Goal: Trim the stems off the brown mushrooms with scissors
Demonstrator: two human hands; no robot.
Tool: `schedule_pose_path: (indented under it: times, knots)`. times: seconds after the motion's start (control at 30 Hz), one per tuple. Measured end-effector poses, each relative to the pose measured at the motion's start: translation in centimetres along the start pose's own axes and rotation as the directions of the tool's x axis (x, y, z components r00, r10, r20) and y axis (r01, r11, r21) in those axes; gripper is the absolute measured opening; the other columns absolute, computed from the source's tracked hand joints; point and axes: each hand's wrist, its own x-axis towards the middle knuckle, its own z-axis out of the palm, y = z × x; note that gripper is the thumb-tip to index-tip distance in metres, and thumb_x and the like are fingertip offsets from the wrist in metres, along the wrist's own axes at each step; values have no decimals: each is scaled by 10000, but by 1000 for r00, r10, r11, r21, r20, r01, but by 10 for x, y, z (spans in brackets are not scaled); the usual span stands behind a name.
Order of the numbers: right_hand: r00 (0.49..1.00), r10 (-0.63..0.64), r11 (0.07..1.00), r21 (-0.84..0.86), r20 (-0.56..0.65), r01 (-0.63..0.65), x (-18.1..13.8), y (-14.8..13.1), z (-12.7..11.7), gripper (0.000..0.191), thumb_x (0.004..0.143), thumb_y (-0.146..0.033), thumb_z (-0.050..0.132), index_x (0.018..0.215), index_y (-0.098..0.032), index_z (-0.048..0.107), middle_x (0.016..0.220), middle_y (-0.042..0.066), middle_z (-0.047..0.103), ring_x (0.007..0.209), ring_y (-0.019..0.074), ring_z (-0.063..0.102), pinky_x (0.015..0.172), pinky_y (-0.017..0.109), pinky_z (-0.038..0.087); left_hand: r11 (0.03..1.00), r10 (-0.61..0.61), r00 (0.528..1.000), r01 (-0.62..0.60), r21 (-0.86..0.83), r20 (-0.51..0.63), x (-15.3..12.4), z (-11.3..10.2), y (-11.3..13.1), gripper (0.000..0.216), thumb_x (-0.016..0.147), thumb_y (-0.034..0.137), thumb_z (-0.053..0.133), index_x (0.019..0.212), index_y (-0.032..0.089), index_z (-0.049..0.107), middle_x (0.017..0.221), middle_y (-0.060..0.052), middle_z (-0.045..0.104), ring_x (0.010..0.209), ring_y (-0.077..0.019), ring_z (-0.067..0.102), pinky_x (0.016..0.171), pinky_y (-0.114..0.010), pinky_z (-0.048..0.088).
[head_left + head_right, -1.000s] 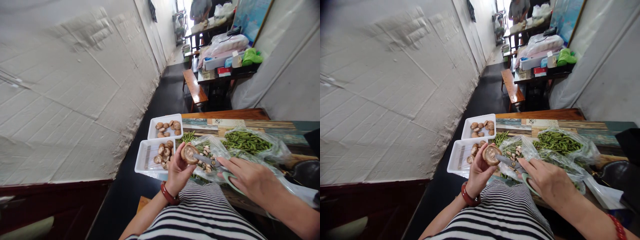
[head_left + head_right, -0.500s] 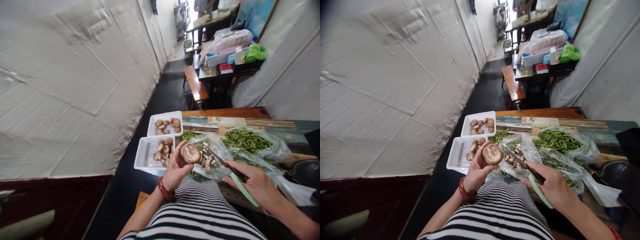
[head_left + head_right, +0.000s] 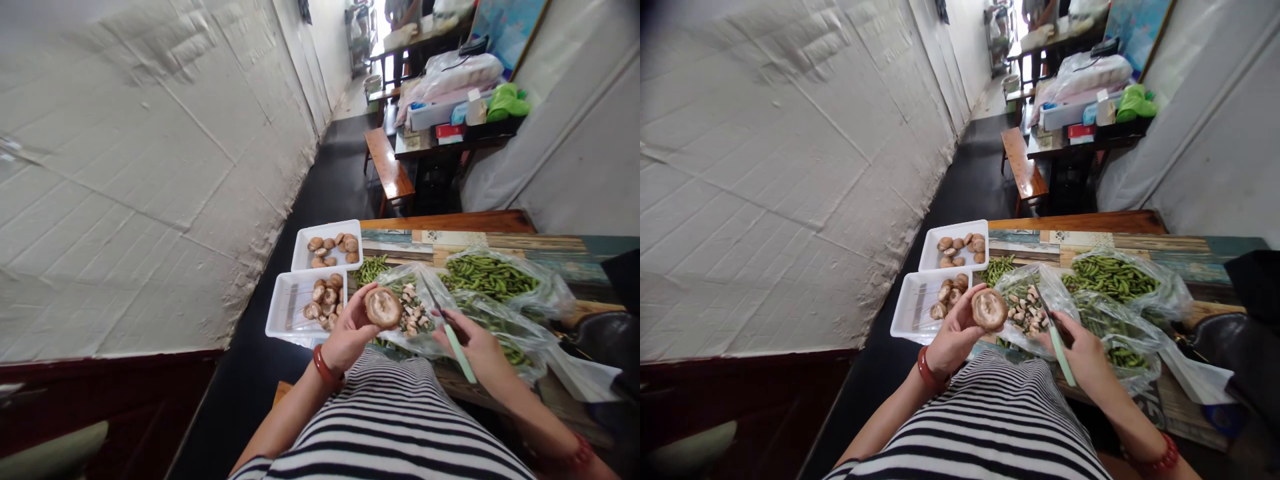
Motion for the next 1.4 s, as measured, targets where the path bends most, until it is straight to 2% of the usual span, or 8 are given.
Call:
schedule_pose_path:
  times: [0.17, 0.3, 0.47, 0.57, 0.67, 0.83, 1.2, 1.4]
  knots:
    - [990, 98, 826, 547, 98, -136, 18, -56, 30, 589, 737, -496, 849, 1227, -217, 678, 1043, 80, 796, 915, 209, 753, 783, 319, 633, 997, -42, 996, 36, 65, 82, 5, -2, -9, 766, 699, 77, 740, 1412, 318, 601, 1383, -64, 637, 1054, -234, 657, 738, -278, 600]
    - [971, 194, 740, 628, 141, -239, 22, -69, 41, 620, 644, -443, 916, 1182, -235, 690, 1051, 71, 782, 912, 214, 735, 733, 315, 630, 977, -84, 990, 59, 207, 114, 8, -13, -9, 831, 717, 68, 655, 1494, 344, 554, 1438, -52, 607, 921, -169, 645, 696, -247, 569]
    - [964, 244, 709, 657, 110, -254, 19, -64, 50, 550, 630, -467, 917, 1103, -269, 716, 1065, 44, 774, 909, 211, 722, 781, 347, 629, 914, -44, 990, -16, 406, 137, 9, -16, -7, 762, 816, 140, 652, 1540, 316, 493, 1505, -97, 541, 1141, -256, 630, 841, -343, 593]
    - [959, 276, 689, 683, 63, -243, 15, -65, 55, 557, 649, -494, 902, 1125, -286, 700, 1121, 33, 767, 950, 207, 718, 829, 358, 628, 756, 226, 969, -237, 611, 96, 9, -9, -9, 629, 874, 202, 692, 1479, 265, 528, 1410, -130, 562, 1175, -258, 615, 942, -387, 564]
    - [954, 298, 675, 702, 25, -229, 13, -69, 59, 587, 664, -525, 886, 1159, -285, 681, 1177, 40, 754, 962, 208, 719, 858, 379, 631, 472, 493, 860, -392, 790, 132, 8, -3, -12, 483, 876, 170, 708, 1340, 250, 599, 1303, -118, 570, 1134, -241, 606, 942, -394, 548]
    - [948, 319, 690, 691, -25, -214, 12, -71, 60, 624, 640, -518, 901, 1172, -274, 684, 1190, 47, 742, 944, 213, 717, 880, 413, 630, 184, 624, 729, -485, 855, 280, 9, 1, -17, 340, 910, 86, 647, 1211, 243, 652, 1207, -99, 576, 1127, -225, 597, 966, -388, 531]
    - [949, 304, 750, 635, -83, -185, 11, -67, 63, 665, 602, -452, 932, 1190, -258, 691, 1005, 21, 744, 843, 194, 696, 844, 393, 628, 395, 532, 822, -452, 800, 201, 14, 5, -17, 189, 862, 37, 665, 960, 196, 639, 1062, -66, 567, 1010, -189, 584, 852, -307, 529]
    - [946, 307, 737, 655, -102, -168, 11, -67, 65, 639, 609, -462, 927, 1171, -279, 683, 1238, 46, 726, 980, 215, 703, 884, 380, 612, 416, 524, 828, -454, 788, 200, 16, 7, -17, 135, 885, 66, 642, 838, 192, 625, 1044, -64, 576, 1043, -197, 582, 925, -344, 508]
